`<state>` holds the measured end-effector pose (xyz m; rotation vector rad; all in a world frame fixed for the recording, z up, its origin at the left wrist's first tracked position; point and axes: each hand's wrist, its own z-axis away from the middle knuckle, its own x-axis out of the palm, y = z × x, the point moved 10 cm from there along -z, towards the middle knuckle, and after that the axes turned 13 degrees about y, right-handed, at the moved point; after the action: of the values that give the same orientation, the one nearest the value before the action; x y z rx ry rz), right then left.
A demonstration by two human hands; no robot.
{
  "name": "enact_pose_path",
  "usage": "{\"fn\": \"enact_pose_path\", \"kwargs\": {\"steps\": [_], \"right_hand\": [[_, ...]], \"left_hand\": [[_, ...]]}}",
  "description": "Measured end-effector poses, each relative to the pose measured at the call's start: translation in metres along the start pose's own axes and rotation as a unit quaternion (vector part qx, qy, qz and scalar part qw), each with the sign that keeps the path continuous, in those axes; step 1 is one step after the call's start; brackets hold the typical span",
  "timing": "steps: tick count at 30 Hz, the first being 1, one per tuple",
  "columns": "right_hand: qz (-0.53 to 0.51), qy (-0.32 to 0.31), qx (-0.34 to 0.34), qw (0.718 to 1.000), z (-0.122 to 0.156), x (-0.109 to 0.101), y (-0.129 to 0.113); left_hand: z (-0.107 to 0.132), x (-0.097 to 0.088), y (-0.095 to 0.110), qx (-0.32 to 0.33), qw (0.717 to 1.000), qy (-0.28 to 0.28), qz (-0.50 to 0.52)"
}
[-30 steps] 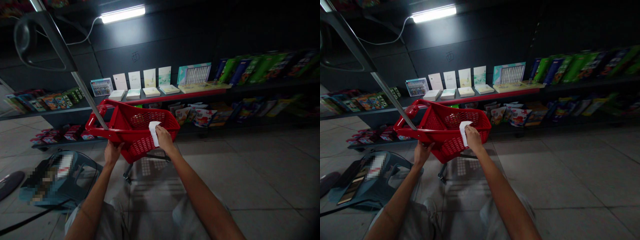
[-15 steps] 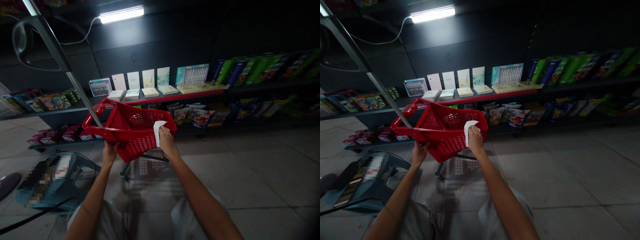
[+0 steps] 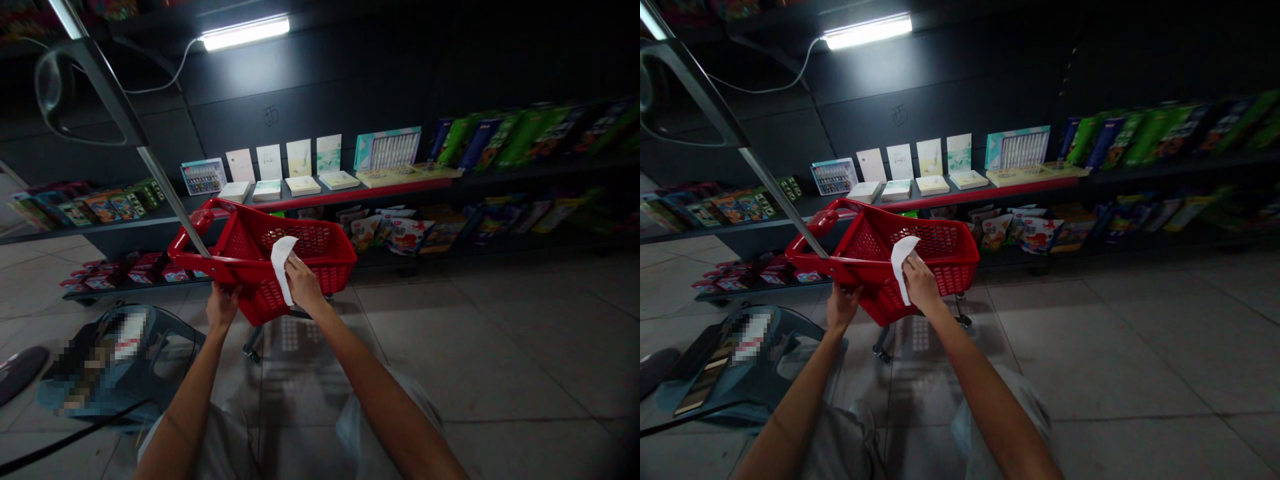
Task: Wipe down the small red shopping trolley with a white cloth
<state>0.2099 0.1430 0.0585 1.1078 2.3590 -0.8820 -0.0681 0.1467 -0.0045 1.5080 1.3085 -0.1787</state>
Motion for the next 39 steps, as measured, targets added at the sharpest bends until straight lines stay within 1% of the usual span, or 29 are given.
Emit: {"fn": "enact_pose_path", "kwargs": {"steps": [2,4,8,12,14,16,19,25,27,30,32,34,36,39], "right_hand": [[0.019,-0.009,0.009,1.0,0.001,-0.007,0.014],[0.052,-0.024,0.03,0.998,0.002,-0.017,0.035],[0.122,-0.067,0.092,0.986,0.012,-0.042,0.088],[0.147,-0.077,0.153,0.974,0.026,-0.07,0.136],[0.139,-0.082,0.167,0.973,0.033,-0.076,0.149],[0.139,-0.077,0.165,0.973,0.037,-0.077,0.152],[0.16,-0.048,0.145,0.975,0.037,-0.074,0.142],[0.161,-0.023,0.124,0.979,0.028,-0.055,0.105],[0.144,-0.009,0.111,0.983,0.022,-0.047,0.088],[0.099,0.007,0.059,0.993,0.017,-0.031,0.052],[0.073,0.007,0.02,0.997,0.017,-0.018,0.027],[0.061,0.006,-0.006,0.998,0.019,-0.007,0.009],[0.065,0.016,-0.012,0.998,0.021,0.0,0.0],[0.076,0.035,0.005,0.996,0.019,0.0,0.001]], "left_hand": [[-0.001,-0.003,0.0,-0.001,1.0,0.0,-0.01],[-0.002,-0.004,0.002,0.004,1.0,-0.006,-0.013],[-0.005,-0.008,-0.001,0.016,1.0,-0.011,-0.024],[-0.009,-0.01,-0.008,0.027,0.999,0.001,-0.025],[-0.01,-0.009,-0.011,0.034,0.999,0.004,-0.02],[-0.01,-0.009,-0.011,0.042,0.999,0.006,-0.013],[-0.008,-0.007,-0.012,0.044,0.999,0.01,-0.009],[-0.005,-0.006,-0.01,0.02,1.0,0.005,-0.012],[-0.003,-0.006,-0.007,0.013,1.0,-0.001,-0.006],[0.0,-0.008,-0.001,0.007,1.0,-0.007,-0.002],[0.001,-0.008,-0.001,0.003,1.0,-0.009,-0.005],[0.001,-0.008,-0.002,0.002,1.0,-0.012,-0.009],[0.0,-0.006,-0.003,0.007,1.0,-0.017,-0.009],[-0.001,-0.004,-0.004,0.016,1.0,-0.019,-0.004]]}}
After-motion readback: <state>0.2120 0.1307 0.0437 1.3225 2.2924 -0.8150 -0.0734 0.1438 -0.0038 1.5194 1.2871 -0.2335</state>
